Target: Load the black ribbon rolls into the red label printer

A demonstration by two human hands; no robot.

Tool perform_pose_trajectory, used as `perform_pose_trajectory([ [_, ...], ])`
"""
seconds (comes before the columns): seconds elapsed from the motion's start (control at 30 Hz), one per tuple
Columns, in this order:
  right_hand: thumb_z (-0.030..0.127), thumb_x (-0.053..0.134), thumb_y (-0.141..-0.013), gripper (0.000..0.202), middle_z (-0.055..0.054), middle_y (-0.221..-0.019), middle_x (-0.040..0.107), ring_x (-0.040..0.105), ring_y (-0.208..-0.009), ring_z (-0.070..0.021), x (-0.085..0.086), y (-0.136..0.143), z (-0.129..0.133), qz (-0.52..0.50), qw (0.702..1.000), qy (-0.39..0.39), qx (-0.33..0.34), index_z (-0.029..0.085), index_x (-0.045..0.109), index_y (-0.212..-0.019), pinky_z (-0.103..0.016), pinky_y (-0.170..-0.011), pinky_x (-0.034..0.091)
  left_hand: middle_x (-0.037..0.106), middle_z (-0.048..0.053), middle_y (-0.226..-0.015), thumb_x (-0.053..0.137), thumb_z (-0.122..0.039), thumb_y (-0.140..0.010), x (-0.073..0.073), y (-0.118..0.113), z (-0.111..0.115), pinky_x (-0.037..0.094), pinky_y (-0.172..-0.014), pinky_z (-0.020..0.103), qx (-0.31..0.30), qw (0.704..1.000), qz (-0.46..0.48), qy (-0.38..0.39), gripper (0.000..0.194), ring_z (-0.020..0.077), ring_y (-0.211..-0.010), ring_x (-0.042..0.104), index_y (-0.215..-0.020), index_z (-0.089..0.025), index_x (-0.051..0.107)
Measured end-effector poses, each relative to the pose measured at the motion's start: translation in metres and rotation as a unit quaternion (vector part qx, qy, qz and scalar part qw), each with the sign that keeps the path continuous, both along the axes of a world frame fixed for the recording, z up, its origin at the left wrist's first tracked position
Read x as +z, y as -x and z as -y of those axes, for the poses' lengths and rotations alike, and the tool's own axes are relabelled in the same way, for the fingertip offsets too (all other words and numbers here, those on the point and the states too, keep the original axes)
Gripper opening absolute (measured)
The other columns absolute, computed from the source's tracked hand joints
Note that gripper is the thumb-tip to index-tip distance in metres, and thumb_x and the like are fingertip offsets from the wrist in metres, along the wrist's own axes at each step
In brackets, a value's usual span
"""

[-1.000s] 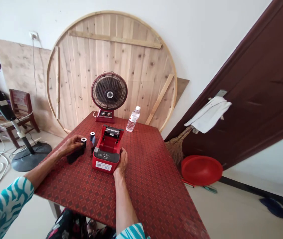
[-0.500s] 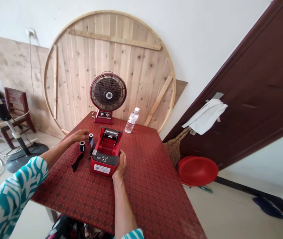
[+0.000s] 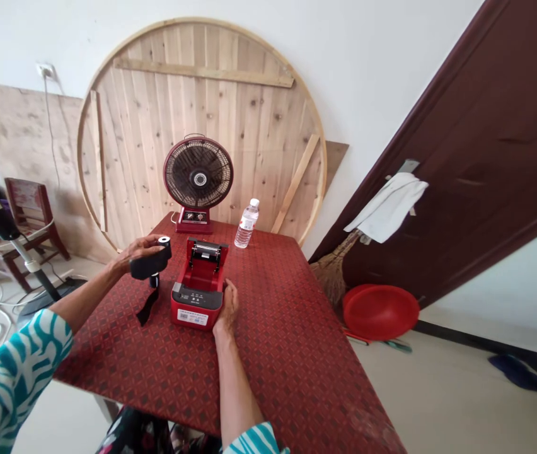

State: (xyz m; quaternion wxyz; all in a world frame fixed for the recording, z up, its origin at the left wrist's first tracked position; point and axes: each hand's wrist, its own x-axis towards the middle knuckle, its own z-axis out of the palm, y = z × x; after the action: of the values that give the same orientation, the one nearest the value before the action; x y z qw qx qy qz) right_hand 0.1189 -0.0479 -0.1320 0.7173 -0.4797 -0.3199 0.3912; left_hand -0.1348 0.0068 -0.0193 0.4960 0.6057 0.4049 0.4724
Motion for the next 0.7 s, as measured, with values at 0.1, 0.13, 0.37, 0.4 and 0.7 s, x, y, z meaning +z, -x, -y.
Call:
perform_pose_trajectory([
  [0.1,0.059,0.061,-0.072,0.054,-0.004,-0.096,0.073,0.067,-0.082,-0.0189,0.003,0.002,0.000,-0.071,0.997,0.025,0.020,0.021,0.065,-0.111,-0.032,-0.074,0.052,0.073,0.007,-0.088,0.078,-0.049,-0.065,0.012,-0.020,0.016,0.051,-0.070,0.034,-0.062,0.998,-0.008,0.000,0.061,0.0204,-0.075,0.066,-0.114,-0.015,0.067],
  [0.13,0.059,0.061,-0.070,0.056,-0.003,-0.095,0.073,0.067,-0.081,-0.0187,0.004,0.002,0.000,-0.080,0.996,0.027,0.021,0.020,0.064,-0.111,-0.032,-0.074,0.052,0.073,0.007,-0.089,0.079,-0.047,-0.065,0.014,-0.030,0.020,0.051,-0.072,0.033,-0.084,0.996,-0.038,-0.015,0.058,0.0205,-0.078,0.066,-0.112,-0.015,0.068],
  [0.37,0.059,0.060,-0.071,0.056,-0.001,-0.092,0.072,0.064,-0.077,-0.0162,0.004,0.002,0.001,-0.070,0.997,0.024,0.039,0.019,0.064,-0.111,-0.029,-0.073,0.050,0.074,0.003,-0.093,0.075,-0.030,-0.073,0.019,-0.096,0.023,0.050,-0.079,0.028,-0.053,0.911,-0.379,-0.157,0.027,0.0220,-0.091,0.068,-0.098,-0.022,0.073],
  [0.4,0.059,0.060,-0.071,0.057,-0.002,-0.093,0.072,0.065,-0.080,-0.0168,0.003,0.002,0.000,-0.068,0.997,0.022,0.036,0.019,0.064,-0.111,-0.030,-0.075,0.050,0.075,0.004,-0.096,0.075,-0.029,-0.073,0.022,-0.101,0.022,0.050,-0.080,0.028,-0.048,0.890,-0.423,-0.161,0.027,0.0235,-0.093,0.069,-0.100,-0.023,0.074],
  [0.7,0.055,0.061,-0.073,0.048,-0.003,-0.098,0.074,0.066,-0.091,-0.0186,-0.001,0.005,-0.005,-0.055,0.998,-0.008,0.011,0.021,0.069,-0.107,-0.031,-0.082,0.050,0.077,0.005,-0.090,0.081,-0.024,-0.065,0.011,-0.117,0.001,0.050,-0.076,0.029,-0.046,0.791,-0.591,-0.152,0.026,0.0270,-0.092,0.071,-0.089,-0.031,0.078],
])
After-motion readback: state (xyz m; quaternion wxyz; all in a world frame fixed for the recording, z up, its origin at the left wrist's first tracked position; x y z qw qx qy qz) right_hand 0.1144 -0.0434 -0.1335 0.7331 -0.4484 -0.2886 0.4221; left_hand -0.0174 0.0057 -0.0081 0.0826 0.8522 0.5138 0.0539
